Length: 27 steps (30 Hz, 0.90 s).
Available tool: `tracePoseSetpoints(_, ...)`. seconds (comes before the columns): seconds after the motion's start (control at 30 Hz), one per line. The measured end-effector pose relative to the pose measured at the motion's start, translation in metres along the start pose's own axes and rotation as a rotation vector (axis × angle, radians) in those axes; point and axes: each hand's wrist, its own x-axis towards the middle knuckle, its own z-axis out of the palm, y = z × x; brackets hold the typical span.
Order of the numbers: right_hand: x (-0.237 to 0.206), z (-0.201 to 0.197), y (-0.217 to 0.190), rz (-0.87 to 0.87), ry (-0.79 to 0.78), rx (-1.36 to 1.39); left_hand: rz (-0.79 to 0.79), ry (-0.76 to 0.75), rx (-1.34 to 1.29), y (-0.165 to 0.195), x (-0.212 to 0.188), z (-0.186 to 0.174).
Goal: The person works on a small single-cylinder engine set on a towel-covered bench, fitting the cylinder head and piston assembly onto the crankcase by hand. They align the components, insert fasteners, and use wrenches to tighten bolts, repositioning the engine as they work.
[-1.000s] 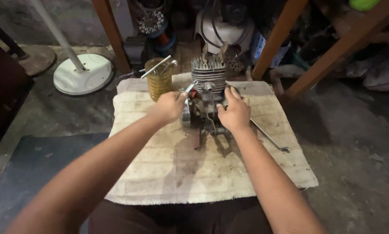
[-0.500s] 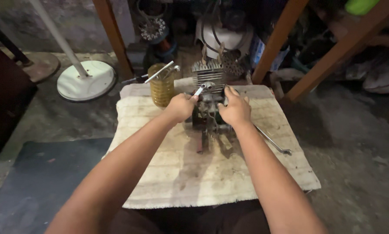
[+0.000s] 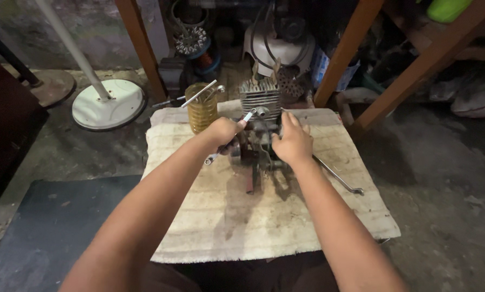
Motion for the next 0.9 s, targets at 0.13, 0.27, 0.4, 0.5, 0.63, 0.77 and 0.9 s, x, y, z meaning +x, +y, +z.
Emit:
tracePoseSetpoints(0.13, 0.002, 0.005, 0.001, 0.143, -0.037, 0.069, -0.069, -0.088, 0.072, 0.007, -0.002, -0.008)
tracePoseSetpoints(0.27, 0.003, 0.013, 0.011, 0.118, -0.04, 0.133, -0.125, -0.204, 0.038, 0.008, -0.006, -0.012)
tracePoseSetpoints(0.4, -0.008, 0.022, 0.02, 0.061, 0.019, 0.137, -0.17, -0.285, 0.142, 0.011, -0.012, -0.015)
tracePoseSetpoints(0.5, -0.013, 0.024, 0.022, 0.066, -0.002, 0.153, -0.14, -0.268, 0.247, 0.008, -0.015, -0.014)
tracePoseSetpoints(0.63, -0.012, 0.021, 0.02, 0.073, 0.0, 0.174, 0.12, -0.082, 0.397, -0.007, -0.016, -0.001)
tracePoseSetpoints(0.77, -0.012, 0.011, 0.02, 0.039, -0.043, 0.193, 0.491, 0.188, 0.714, -0.015, -0.025, 0.016)
tracePoseSetpoints(0.9, -0.014, 0.006, 0.019, 0.089, -0.13, 0.193, 0.432, 0.186, 0.738, -0.007, -0.044, 0.015)
